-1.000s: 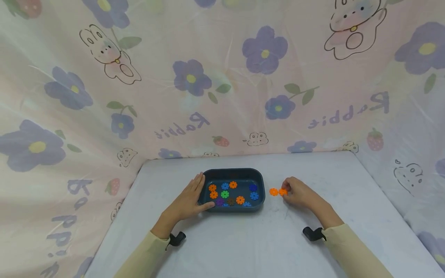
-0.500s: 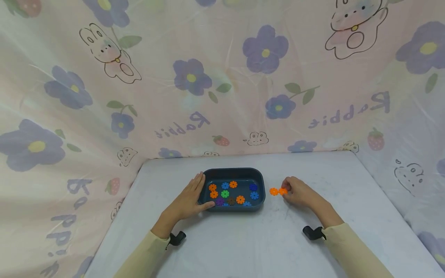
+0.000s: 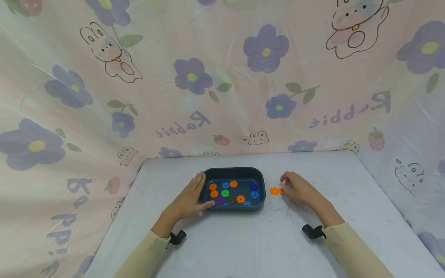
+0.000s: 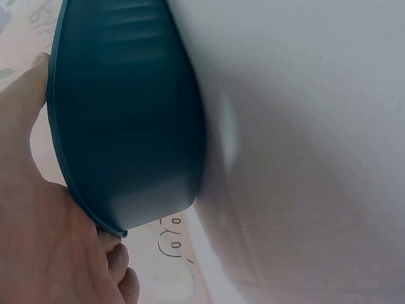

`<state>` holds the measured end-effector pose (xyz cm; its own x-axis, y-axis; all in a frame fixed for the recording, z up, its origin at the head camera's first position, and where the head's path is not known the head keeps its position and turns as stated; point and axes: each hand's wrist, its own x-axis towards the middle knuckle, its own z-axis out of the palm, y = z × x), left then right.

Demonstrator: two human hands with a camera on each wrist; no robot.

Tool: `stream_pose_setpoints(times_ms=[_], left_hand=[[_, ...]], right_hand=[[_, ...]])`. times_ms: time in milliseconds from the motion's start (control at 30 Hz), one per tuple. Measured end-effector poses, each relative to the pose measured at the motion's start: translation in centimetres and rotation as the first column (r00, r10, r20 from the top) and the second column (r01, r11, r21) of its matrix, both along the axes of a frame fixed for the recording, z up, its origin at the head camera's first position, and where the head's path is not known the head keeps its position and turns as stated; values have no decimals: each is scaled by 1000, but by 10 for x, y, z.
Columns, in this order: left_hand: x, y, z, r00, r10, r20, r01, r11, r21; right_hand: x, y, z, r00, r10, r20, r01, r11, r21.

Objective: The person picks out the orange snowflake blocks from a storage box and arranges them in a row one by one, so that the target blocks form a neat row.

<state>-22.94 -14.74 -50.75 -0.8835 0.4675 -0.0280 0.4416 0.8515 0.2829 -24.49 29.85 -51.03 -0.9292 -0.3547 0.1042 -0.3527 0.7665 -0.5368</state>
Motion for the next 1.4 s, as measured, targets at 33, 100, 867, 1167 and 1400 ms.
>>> stream_pose_setpoints(times_ms=[33,100,867,1167,1400], left_hand=[[0,0,1,1000,0,-1,0,1000,1],[0,0,2,1000,0,0,0,1000,0],[2,-1,3,1000,-7,1,7,1000,-9],[0,0,2,1000,-5,2,5,1000,-7],[-2,-2,-1,1000,0,-1,0,1000,-7]], right_hand=[[0,-2,3,1000,1,-22,-1,1000,-1],[-1,-7,8,998,5,-64,-6,1000,-13],[-9,-95,29,957,278,-85,-277,961,20],[-16,-114,19,939,342,-15,-341,938,54],[-19,-125,13,937,348,21,-348,932,103]])
